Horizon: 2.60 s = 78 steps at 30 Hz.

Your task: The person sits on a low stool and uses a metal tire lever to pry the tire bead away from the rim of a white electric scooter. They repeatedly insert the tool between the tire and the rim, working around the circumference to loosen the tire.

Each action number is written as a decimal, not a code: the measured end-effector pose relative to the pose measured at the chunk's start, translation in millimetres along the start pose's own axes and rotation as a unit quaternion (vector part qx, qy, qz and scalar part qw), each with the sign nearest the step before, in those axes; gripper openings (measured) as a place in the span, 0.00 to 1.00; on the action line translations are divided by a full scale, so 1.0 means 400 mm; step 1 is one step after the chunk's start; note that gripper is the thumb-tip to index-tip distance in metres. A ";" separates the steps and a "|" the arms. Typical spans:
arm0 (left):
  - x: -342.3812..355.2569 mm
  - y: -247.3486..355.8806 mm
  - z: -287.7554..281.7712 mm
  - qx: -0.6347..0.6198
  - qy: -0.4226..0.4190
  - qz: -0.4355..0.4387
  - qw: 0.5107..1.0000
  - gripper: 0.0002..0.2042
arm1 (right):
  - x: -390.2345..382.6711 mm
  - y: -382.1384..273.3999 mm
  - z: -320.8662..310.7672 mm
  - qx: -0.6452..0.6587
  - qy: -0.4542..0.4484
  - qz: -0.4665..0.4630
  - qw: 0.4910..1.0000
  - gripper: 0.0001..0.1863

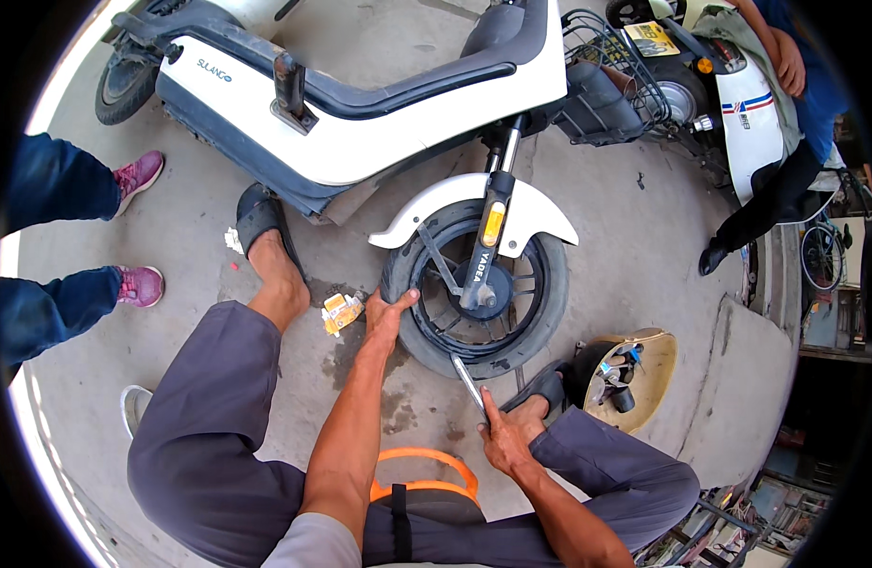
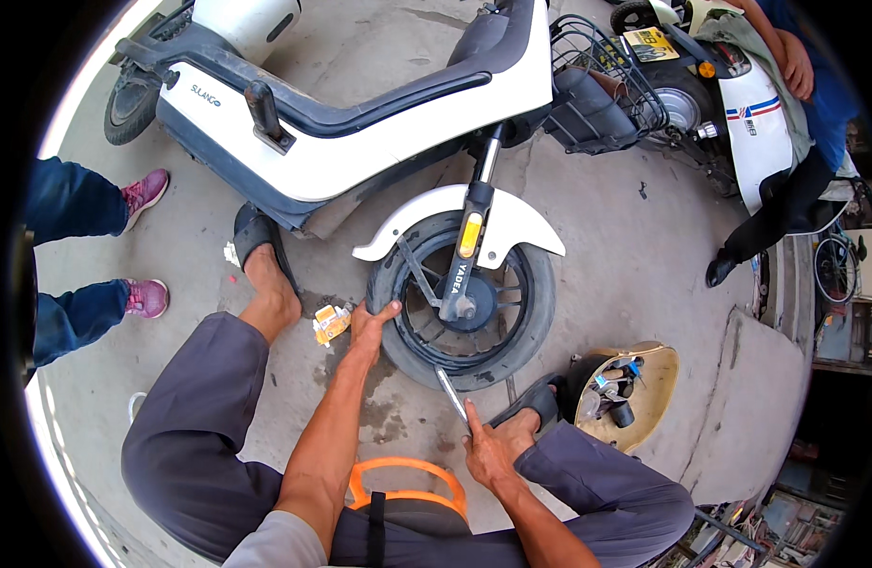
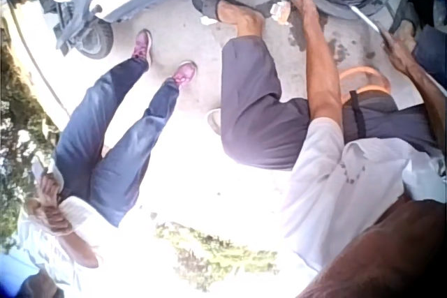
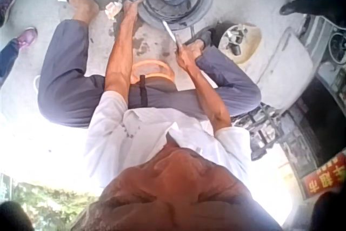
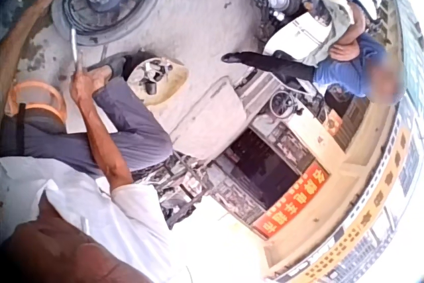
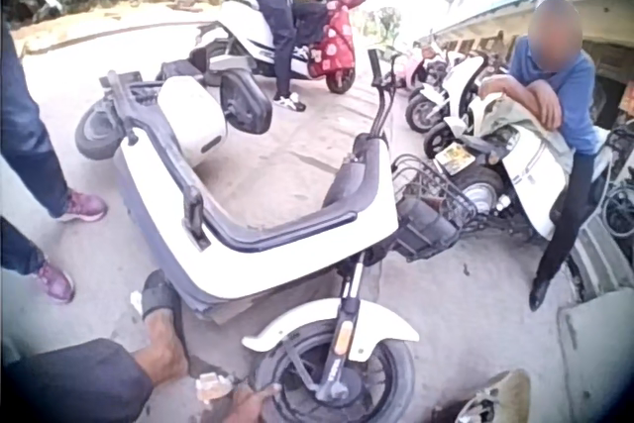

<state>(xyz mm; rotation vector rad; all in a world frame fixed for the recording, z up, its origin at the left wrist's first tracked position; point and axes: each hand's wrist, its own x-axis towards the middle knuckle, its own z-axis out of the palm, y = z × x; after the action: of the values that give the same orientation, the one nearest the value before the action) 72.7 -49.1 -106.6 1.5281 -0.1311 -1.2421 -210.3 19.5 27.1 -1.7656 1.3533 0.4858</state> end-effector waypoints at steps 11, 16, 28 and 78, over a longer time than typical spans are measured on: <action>0.006 -0.039 -0.018 -0.016 0.049 -0.039 0.998 0.47 | 0.031 -0.126 -0.353 -0.113 0.013 -0.042 0.993 0.14; -0.022 -0.160 0.006 -0.135 0.079 -0.099 0.983 0.51 | 0.101 -0.086 -0.442 -0.217 0.049 -0.042 0.974 0.12; 0.000 -0.029 0.003 0.021 0.092 -0.054 0.994 0.48 | 0.022 -0.076 -0.377 0.250 0.019 0.009 0.968 0.11; 0.023 -0.044 0.020 0.113 0.148 0.069 0.980 0.33 | -0.079 -0.164 -0.115 -0.024 0.016 -0.025 0.999 0.29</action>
<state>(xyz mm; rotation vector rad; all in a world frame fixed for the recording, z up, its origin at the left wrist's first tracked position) 62.0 -53.7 -124.4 1.8512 -0.1834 -0.9015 -168.8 5.9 101.4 -1.8493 1.3267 0.4684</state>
